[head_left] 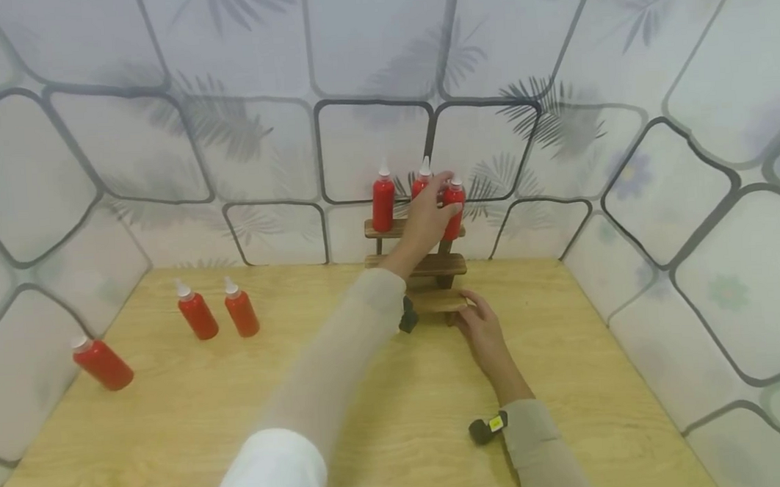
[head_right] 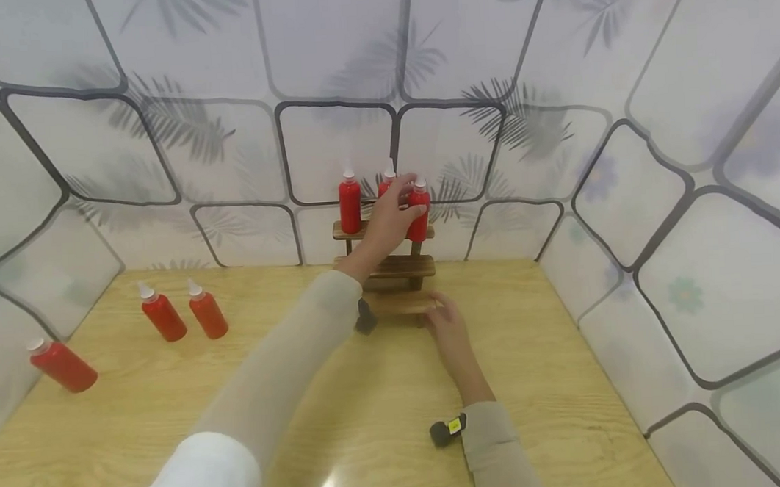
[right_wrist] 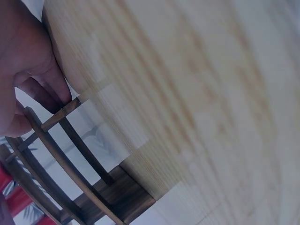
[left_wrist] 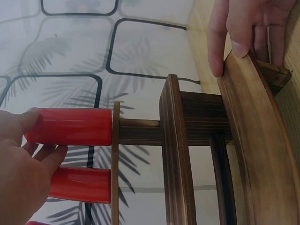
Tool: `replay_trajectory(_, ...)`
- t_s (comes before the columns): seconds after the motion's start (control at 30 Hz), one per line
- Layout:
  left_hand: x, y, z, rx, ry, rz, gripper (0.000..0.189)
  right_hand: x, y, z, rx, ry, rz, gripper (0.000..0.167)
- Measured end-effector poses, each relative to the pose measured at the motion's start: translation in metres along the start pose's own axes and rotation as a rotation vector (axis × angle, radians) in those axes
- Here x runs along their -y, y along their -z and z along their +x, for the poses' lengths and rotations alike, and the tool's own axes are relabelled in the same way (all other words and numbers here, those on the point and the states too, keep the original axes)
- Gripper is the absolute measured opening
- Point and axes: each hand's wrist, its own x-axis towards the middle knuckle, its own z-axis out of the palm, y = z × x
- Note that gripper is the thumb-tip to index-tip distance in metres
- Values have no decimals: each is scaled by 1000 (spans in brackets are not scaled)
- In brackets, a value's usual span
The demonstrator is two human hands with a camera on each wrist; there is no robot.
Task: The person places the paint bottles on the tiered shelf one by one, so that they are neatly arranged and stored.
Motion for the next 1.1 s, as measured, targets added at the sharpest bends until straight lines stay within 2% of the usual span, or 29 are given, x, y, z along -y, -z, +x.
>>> replay_trajectory(0.13, 1, -4, 7, -2, -7, 37, 58, 0, 2, -1, 5, -5, -25, 47)
replay_trajectory(0.27, 2, -7, 12, 0, 12, 70, 59, 0, 3, -2, 2, -5, -41, 46)
replay_trajectory(0.6, -2, -15, 23, -25, 0, 126, 60, 0, 2, 0, 7, 21, -8, 46)
replay_trajectory(0.87, -2, -18, 24, -53, 10, 119, 61, -2, 0, 0, -10, 23, -9, 43)
replay_trajectory(1.1, -13, -15, 27, -55, -23, 33, 60, 1, 1, -2, -14, 25, -19, 44)
